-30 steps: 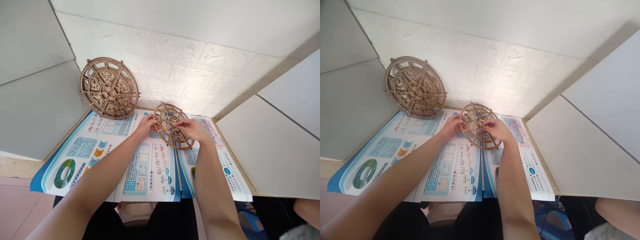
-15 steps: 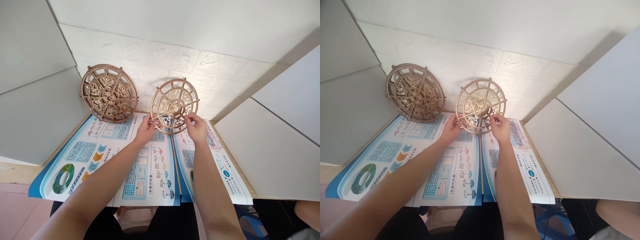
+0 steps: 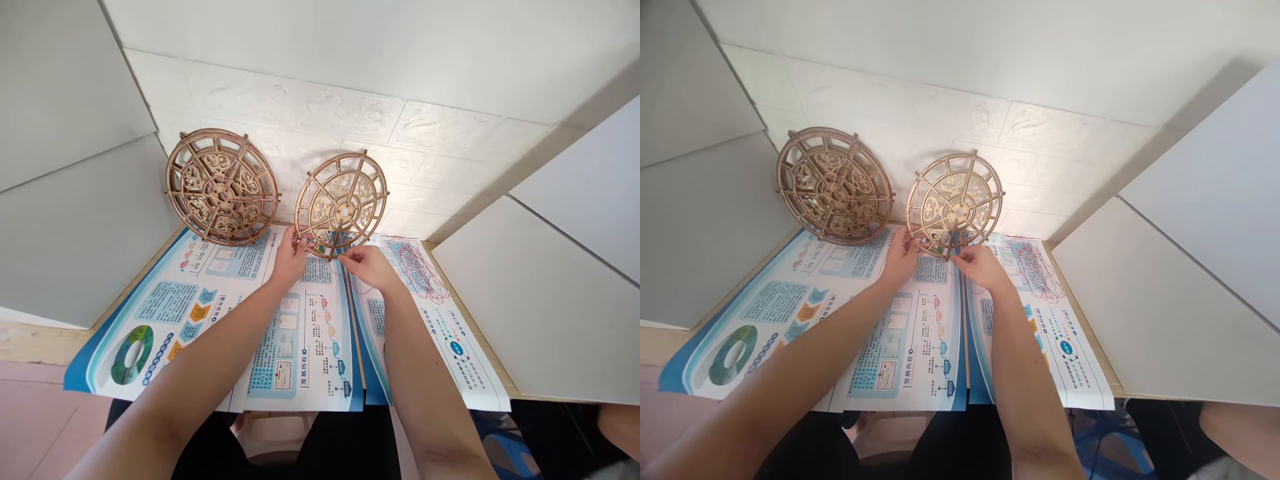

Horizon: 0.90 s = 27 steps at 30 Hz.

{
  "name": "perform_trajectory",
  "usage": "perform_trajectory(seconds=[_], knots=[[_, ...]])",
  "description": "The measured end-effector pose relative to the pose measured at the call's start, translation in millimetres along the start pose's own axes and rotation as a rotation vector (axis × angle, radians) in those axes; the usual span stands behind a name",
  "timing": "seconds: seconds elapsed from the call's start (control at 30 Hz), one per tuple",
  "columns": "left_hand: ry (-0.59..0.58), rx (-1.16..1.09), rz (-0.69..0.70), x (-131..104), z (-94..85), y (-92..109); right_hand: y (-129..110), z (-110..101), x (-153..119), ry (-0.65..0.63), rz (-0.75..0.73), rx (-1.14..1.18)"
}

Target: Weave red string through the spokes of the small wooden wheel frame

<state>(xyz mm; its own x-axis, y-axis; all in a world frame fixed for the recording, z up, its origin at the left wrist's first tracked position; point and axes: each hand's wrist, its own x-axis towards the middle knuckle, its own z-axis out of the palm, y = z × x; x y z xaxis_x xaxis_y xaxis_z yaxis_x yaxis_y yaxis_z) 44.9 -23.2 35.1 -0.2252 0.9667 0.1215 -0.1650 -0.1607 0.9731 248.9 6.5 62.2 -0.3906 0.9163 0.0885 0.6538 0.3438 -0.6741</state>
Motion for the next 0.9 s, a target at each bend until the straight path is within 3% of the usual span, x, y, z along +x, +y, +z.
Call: perform_trajectory(seconds=[0.1,0.2,0.4,0.63,0.77,0.9], knots=[[0.012,0.001,-0.008,1,0.3,-1,-4,6,0,-0.223,0.018,-0.088],[0.012,-0.014,-0.005,2,0.7,-2,-10,15,2,-0.265,0.064,-0.17],[0.004,-0.031,-0.001,4,0.7,-5,-16,26,3,-0.213,0.077,-0.267],[-0.009,-0.021,0.02,4,-1.6,-9,-9,24,4,-0.21,0.026,-0.197],[0.001,-0.007,-0.001,5,-1.8,-8,2,16,6,-0.108,0.017,-0.19],[0.012,0.015,-0.026,4,-1.6,-4,14,3,6,0.08,0.072,-0.082]])
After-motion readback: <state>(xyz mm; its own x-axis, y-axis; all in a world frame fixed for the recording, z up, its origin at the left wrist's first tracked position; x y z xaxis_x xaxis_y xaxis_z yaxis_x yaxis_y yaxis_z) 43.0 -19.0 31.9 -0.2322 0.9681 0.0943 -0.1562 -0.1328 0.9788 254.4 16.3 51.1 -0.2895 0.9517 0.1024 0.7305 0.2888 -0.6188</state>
